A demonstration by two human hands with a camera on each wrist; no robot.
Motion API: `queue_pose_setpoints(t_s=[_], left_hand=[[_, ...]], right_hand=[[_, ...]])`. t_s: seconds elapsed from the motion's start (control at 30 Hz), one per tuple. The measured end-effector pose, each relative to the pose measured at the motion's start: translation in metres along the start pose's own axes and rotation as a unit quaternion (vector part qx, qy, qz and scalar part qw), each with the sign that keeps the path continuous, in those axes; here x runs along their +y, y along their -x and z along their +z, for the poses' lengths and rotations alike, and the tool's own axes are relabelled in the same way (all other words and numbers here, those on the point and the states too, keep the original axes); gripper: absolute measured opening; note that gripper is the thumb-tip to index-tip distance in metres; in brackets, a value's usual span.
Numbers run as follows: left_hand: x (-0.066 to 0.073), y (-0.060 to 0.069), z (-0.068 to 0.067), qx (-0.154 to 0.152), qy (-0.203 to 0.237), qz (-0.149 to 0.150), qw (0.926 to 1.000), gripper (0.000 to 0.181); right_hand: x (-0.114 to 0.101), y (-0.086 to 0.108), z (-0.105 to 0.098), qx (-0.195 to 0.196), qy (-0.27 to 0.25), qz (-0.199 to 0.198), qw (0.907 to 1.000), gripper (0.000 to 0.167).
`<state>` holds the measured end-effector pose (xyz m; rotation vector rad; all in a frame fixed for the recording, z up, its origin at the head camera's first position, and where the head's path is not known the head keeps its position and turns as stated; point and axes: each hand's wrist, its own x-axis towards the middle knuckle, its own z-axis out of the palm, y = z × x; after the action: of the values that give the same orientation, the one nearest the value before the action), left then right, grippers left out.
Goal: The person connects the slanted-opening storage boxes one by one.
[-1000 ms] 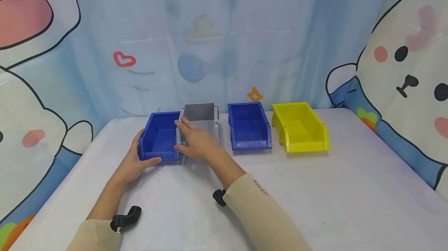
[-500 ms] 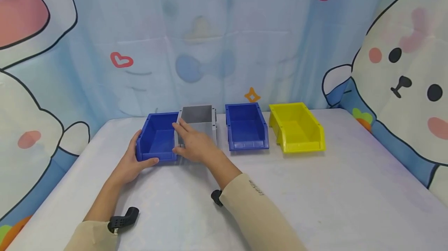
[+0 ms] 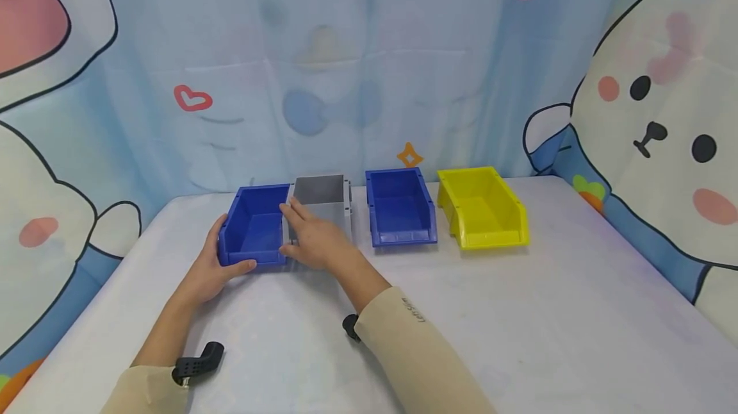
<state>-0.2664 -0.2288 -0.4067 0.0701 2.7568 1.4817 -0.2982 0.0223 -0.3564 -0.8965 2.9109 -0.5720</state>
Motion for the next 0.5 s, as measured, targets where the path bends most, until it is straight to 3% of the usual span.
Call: queue_pose_setpoints(t_s=[0.5], left_hand=[[0.0037, 0.0013, 0.0, -0.002, 0.002, 0.012, 0.9999, 0.118]], right_hand=[[-0.0014, -0.0011, 0.0067, -0.004, 0.029, 0.014, 0.9995, 0.088]])
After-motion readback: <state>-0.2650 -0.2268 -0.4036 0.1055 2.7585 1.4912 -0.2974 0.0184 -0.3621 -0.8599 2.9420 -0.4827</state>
